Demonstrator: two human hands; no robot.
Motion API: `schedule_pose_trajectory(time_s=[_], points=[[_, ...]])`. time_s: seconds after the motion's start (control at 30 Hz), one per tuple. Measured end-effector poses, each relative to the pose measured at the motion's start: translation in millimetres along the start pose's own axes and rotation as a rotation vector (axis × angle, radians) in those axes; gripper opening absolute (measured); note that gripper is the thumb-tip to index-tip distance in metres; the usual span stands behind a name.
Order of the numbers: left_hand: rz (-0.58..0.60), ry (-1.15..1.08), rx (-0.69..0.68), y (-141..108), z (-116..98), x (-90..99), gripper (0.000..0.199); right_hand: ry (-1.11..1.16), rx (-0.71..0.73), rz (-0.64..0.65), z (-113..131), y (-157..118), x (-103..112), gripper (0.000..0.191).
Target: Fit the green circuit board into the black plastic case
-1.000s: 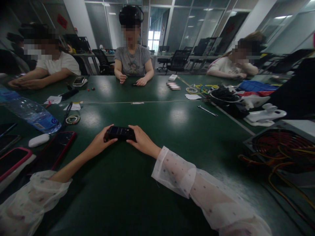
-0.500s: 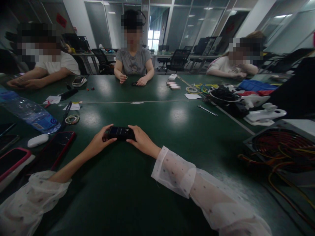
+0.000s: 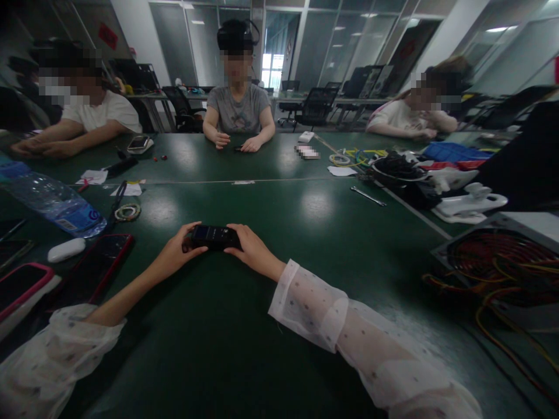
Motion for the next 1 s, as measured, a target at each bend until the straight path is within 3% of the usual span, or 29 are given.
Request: schedule_pose_trajectory(time_s=[1.0], points=[[0.040, 0.092, -0.004, -2, -1, -2.5, 0.067, 0.152, -0.052, -0.081, -5, 4, 9, 0.052]])
Point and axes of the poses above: each hand's wrist, its own y-axis towards the middle knuckle, its own x-axis out of the back of the hand, z = x × y, the point moved 10 cm from there along y, towards the middle knuckle, and after that the axes turned 6 degrees about -z, right-handed, at the moved point
